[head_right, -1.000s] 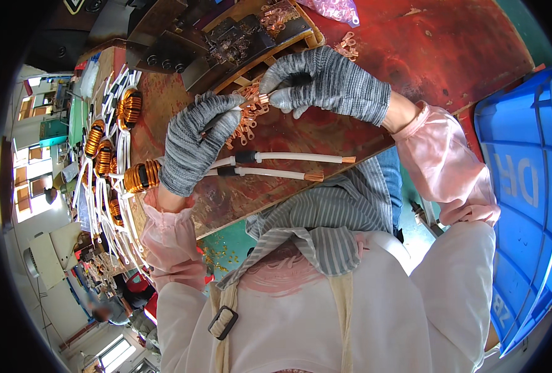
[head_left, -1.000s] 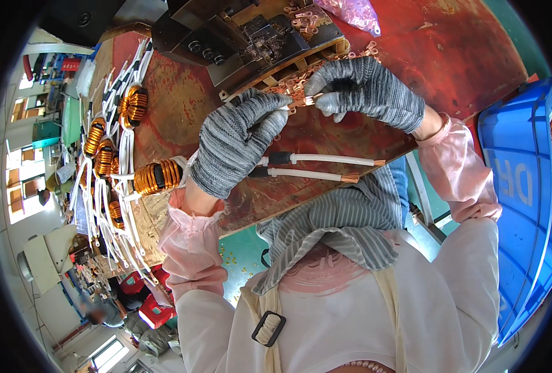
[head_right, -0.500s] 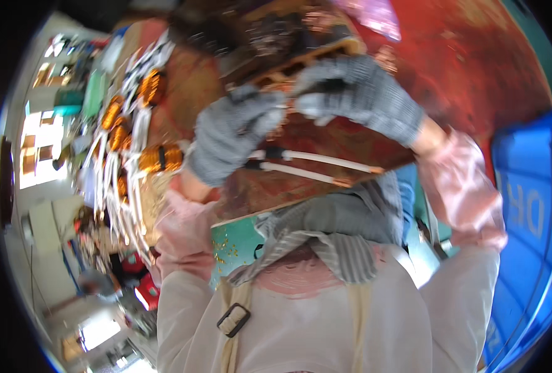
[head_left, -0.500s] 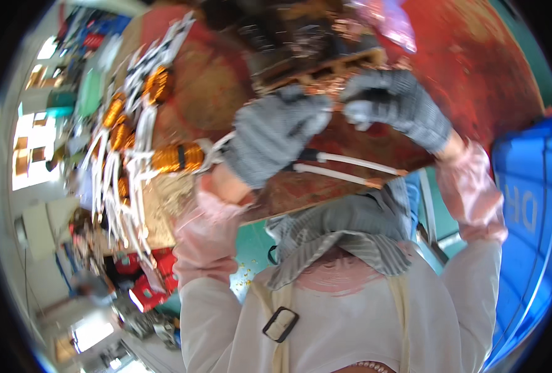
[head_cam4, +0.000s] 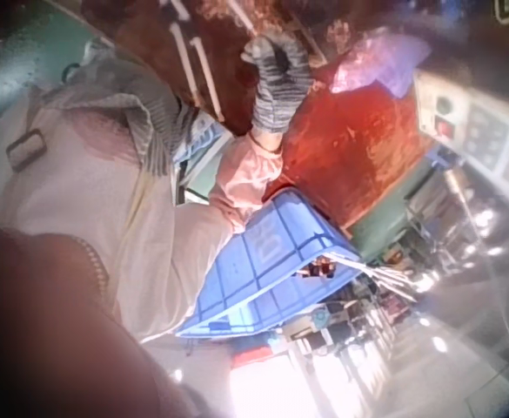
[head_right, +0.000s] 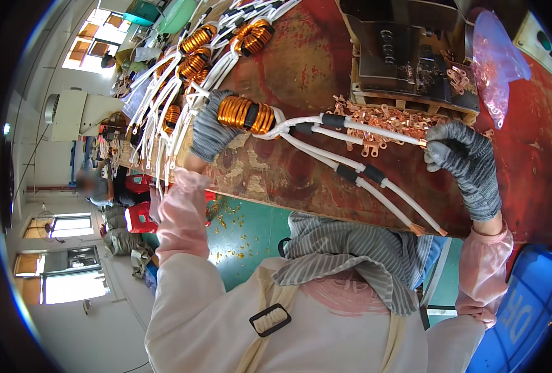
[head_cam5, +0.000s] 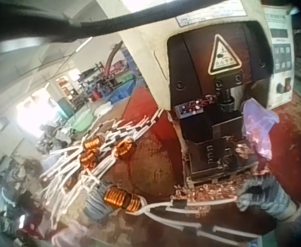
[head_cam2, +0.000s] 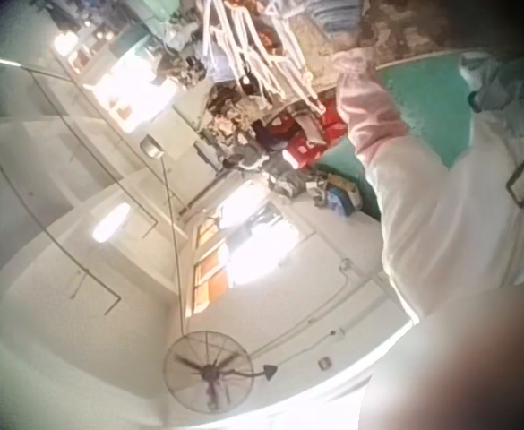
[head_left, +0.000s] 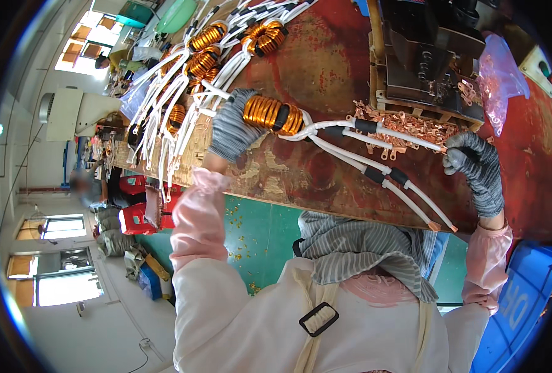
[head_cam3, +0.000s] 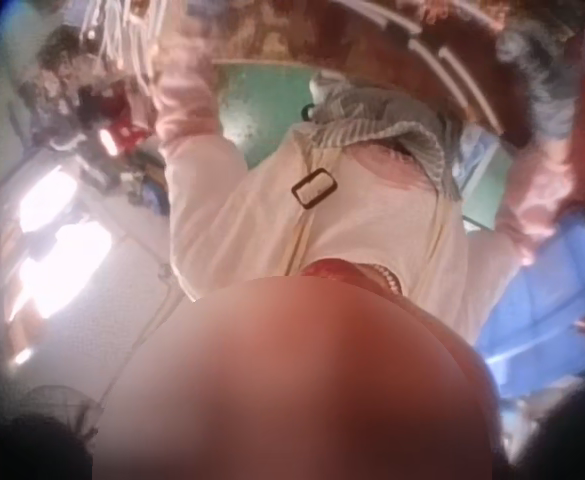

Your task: Crimping metal terminals onto the ends of large electrical induction coils using a machine.

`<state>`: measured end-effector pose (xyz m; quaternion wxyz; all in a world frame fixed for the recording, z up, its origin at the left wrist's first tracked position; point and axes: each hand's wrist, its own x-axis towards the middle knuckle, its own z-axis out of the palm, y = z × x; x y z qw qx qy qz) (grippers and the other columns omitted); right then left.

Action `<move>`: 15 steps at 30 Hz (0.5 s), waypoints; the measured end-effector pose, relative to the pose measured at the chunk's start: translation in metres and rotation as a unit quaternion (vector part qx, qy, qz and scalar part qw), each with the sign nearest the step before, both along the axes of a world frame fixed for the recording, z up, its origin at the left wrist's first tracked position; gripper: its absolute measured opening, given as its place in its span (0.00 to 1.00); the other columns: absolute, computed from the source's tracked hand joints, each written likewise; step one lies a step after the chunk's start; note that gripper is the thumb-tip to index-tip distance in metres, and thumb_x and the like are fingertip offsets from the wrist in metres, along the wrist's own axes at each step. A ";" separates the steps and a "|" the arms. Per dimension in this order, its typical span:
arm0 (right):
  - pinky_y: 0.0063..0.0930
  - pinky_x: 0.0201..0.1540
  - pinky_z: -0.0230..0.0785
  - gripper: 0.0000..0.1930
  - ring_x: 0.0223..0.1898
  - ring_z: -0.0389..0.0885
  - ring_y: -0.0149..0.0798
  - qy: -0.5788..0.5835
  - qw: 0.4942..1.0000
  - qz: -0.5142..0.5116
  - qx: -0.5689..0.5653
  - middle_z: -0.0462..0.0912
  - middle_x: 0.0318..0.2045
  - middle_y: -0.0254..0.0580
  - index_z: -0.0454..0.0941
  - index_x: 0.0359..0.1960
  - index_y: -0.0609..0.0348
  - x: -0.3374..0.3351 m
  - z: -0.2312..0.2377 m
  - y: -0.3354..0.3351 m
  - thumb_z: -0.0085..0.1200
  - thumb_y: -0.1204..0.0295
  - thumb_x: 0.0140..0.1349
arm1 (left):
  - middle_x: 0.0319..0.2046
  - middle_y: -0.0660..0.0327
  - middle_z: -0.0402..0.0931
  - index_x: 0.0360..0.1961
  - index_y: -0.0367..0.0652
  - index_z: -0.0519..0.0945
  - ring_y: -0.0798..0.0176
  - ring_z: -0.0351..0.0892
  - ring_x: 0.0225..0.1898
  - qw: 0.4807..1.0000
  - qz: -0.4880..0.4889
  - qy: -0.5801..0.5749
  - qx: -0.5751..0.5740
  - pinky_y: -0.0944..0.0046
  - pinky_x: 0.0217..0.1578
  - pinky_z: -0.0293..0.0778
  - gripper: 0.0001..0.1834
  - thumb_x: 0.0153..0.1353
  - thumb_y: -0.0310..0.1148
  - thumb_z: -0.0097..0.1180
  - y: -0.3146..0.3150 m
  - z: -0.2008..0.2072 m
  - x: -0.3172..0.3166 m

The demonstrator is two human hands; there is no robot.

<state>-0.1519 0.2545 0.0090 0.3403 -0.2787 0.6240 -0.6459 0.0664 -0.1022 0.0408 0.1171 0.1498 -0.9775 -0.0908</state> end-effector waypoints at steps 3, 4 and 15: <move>0.19 0.29 0.67 0.10 0.25 0.71 0.26 -0.023 1.000 -0.003 0.007 0.74 0.23 0.35 0.73 0.34 0.65 -0.005 -0.005 0.006 0.55 0.71 0.54 | 0.32 0.57 0.75 0.37 0.46 0.73 0.55 0.75 0.36 0.990 0.078 0.082 -0.080 0.61 0.39 0.71 0.24 0.34 0.32 0.66 0.023 -0.009 0.008; 0.19 0.29 0.67 0.10 0.25 0.71 0.26 -0.022 1.000 -0.005 0.009 0.74 0.23 0.35 0.73 0.34 0.65 -0.007 -0.006 0.006 0.55 0.71 0.54 | 0.32 0.57 0.75 0.37 0.46 0.73 0.55 0.75 0.36 0.991 0.076 0.084 -0.078 0.61 0.39 0.71 0.24 0.34 0.32 0.66 0.021 -0.010 0.010; 0.18 0.30 0.68 0.08 0.25 0.73 0.24 0.037 0.997 0.024 -0.068 0.75 0.23 0.34 0.73 0.35 0.64 -0.007 0.013 -0.048 0.53 0.74 0.55 | 0.36 0.59 0.73 0.39 0.41 0.72 0.62 0.74 0.37 0.987 0.012 0.156 0.046 0.69 0.42 0.69 0.26 0.33 0.24 0.65 -0.059 -0.025 -0.007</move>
